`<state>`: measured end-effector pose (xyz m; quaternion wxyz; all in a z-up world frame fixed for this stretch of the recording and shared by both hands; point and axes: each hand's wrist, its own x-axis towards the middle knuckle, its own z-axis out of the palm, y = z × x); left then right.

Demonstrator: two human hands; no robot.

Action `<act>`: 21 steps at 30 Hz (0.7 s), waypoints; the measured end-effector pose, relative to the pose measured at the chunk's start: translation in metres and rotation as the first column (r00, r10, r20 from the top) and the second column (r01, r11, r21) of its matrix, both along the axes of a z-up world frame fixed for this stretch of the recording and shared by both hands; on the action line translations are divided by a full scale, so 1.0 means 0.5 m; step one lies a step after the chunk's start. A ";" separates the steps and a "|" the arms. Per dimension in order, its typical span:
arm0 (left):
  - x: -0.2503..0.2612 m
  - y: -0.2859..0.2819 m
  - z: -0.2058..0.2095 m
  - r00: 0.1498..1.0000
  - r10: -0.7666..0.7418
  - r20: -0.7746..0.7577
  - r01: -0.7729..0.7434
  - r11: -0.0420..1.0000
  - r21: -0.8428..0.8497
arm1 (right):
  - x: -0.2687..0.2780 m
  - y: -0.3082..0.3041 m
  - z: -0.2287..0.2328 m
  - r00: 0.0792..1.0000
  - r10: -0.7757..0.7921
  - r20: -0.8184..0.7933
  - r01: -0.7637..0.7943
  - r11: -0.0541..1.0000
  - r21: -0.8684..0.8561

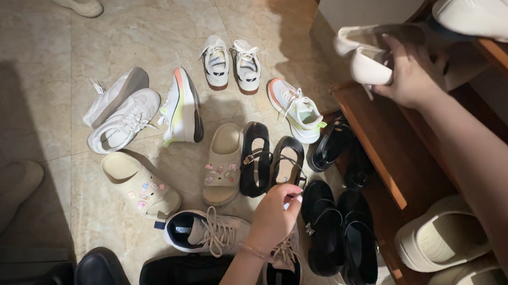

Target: The person pours hot water from a pot into a jug, then moves to an entryway to pick up scattered shoes and place them onto a wooden shoe rack.

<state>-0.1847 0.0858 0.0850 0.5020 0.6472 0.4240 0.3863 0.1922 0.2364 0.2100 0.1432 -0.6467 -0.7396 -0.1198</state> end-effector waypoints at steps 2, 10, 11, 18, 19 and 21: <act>0.001 -0.004 0.000 1.000 -0.011 -0.025 0.011 1.000 0.002 | -0.018 -0.001 0.009 0.971 -0.223 0.086 0.231 0.968 -0.097; -0.022 -0.012 0.001 0.999 -0.011 -0.053 0.009 0.998 -0.054 | 0.038 0.037 -0.013 0.917 -0.308 -0.252 0.224 0.923 -0.313; -0.024 -0.009 -0.001 0.999 -0.005 -0.038 0.003 0.999 -0.045 | 0.052 0.045 -0.012 0.923 -0.303 -0.236 0.215 0.917 -0.335; -0.034 0.000 0.003 1.000 -0.016 -0.023 0.016 1.000 -0.004 | 0.072 0.036 -0.007 0.962 -0.226 0.151 0.256 0.941 -0.220; -0.035 0.001 0.005 1.000 -0.019 -0.024 0.019 1.000 -0.012 | 0.064 0.032 -0.006 0.976 -0.202 0.074 0.214 0.949 -0.231; -0.038 0.001 0.008 0.999 -0.024 -0.027 0.024 1.000 -0.018 | 0.050 0.026 -0.004 0.985 -0.152 -0.081 0.129 0.962 -0.241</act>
